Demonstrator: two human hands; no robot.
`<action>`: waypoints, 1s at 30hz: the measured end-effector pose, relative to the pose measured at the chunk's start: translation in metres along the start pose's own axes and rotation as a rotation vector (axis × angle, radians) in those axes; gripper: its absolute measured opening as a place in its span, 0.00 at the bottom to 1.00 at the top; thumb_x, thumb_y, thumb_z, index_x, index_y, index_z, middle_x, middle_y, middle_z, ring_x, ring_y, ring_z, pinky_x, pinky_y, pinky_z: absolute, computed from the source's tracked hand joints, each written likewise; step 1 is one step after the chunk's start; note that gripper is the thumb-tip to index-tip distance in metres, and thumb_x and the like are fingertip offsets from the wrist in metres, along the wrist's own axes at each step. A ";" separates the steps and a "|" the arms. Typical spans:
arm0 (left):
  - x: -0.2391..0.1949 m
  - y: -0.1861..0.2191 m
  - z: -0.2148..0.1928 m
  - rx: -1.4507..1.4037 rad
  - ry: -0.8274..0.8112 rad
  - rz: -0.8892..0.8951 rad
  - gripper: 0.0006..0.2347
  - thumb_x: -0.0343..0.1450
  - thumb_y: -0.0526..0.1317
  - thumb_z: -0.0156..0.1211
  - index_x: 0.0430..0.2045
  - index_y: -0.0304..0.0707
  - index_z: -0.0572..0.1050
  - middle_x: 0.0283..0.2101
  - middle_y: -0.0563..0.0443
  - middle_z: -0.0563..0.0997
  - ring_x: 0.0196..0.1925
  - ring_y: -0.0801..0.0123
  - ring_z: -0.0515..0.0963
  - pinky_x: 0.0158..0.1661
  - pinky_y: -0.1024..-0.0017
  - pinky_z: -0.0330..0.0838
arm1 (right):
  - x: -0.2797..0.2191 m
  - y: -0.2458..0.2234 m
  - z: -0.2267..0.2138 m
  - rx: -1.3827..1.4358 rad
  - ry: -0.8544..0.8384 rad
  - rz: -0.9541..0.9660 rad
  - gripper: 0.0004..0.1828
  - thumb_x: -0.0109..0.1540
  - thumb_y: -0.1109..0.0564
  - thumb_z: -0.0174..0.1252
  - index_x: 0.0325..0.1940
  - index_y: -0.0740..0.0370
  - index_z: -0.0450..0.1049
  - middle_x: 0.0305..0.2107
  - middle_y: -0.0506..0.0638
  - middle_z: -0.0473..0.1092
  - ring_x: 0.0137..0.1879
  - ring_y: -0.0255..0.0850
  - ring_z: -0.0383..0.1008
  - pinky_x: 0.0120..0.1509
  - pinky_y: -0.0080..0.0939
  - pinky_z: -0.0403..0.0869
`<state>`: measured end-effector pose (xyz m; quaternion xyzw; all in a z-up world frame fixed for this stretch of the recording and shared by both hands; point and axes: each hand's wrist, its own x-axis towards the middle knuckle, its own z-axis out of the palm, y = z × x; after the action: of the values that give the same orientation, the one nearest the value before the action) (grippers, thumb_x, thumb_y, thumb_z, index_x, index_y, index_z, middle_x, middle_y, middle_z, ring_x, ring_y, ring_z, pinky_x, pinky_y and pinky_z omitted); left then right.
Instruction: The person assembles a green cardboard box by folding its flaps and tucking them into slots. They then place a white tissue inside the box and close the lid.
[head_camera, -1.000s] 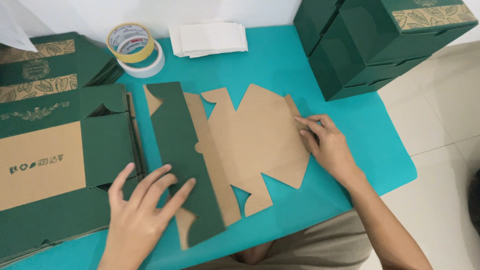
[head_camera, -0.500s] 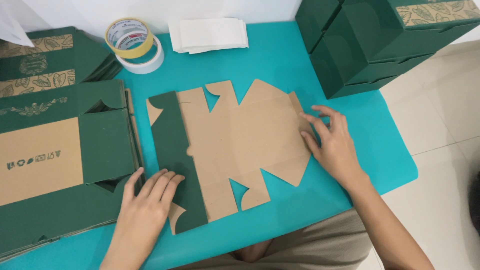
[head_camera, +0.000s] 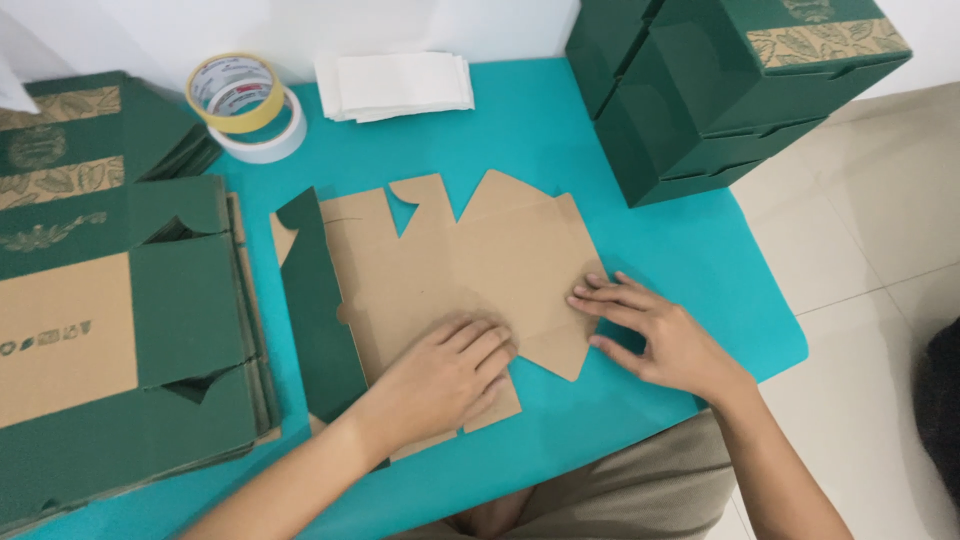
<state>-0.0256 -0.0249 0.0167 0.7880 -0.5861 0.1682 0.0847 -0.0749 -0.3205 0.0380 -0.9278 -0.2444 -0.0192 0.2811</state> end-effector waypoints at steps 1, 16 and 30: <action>0.000 -0.001 0.003 -0.001 0.004 0.006 0.15 0.75 0.47 0.48 0.49 0.37 0.72 0.52 0.47 0.76 0.54 0.60 0.73 0.56 0.63 0.65 | 0.000 0.001 -0.002 -0.005 0.003 0.004 0.26 0.61 0.55 0.59 0.65 0.55 0.68 0.62 0.50 0.67 0.70 0.46 0.63 0.78 0.53 0.54; -0.008 -0.001 0.013 -0.148 0.019 0.050 0.12 0.73 0.47 0.50 0.46 0.44 0.72 0.60 0.37 0.70 0.63 0.44 0.68 0.61 0.51 0.62 | 0.002 0.021 0.009 0.040 0.104 -0.041 0.27 0.55 0.49 0.65 0.58 0.53 0.73 0.55 0.47 0.72 0.68 0.46 0.67 0.76 0.51 0.63; -0.005 0.002 0.012 -0.083 0.014 -0.029 0.18 0.75 0.47 0.42 0.48 0.32 0.74 0.68 0.45 0.64 0.64 0.54 0.67 0.62 0.58 0.61 | 0.027 0.006 0.015 -0.304 0.297 0.020 0.10 0.61 0.50 0.62 0.45 0.52 0.78 0.40 0.40 0.77 0.45 0.36 0.78 0.43 0.36 0.74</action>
<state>-0.0265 -0.0244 0.0035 0.7911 -0.5805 0.1476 0.1239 -0.0500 -0.3051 0.0271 -0.9489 -0.1854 -0.1897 0.1708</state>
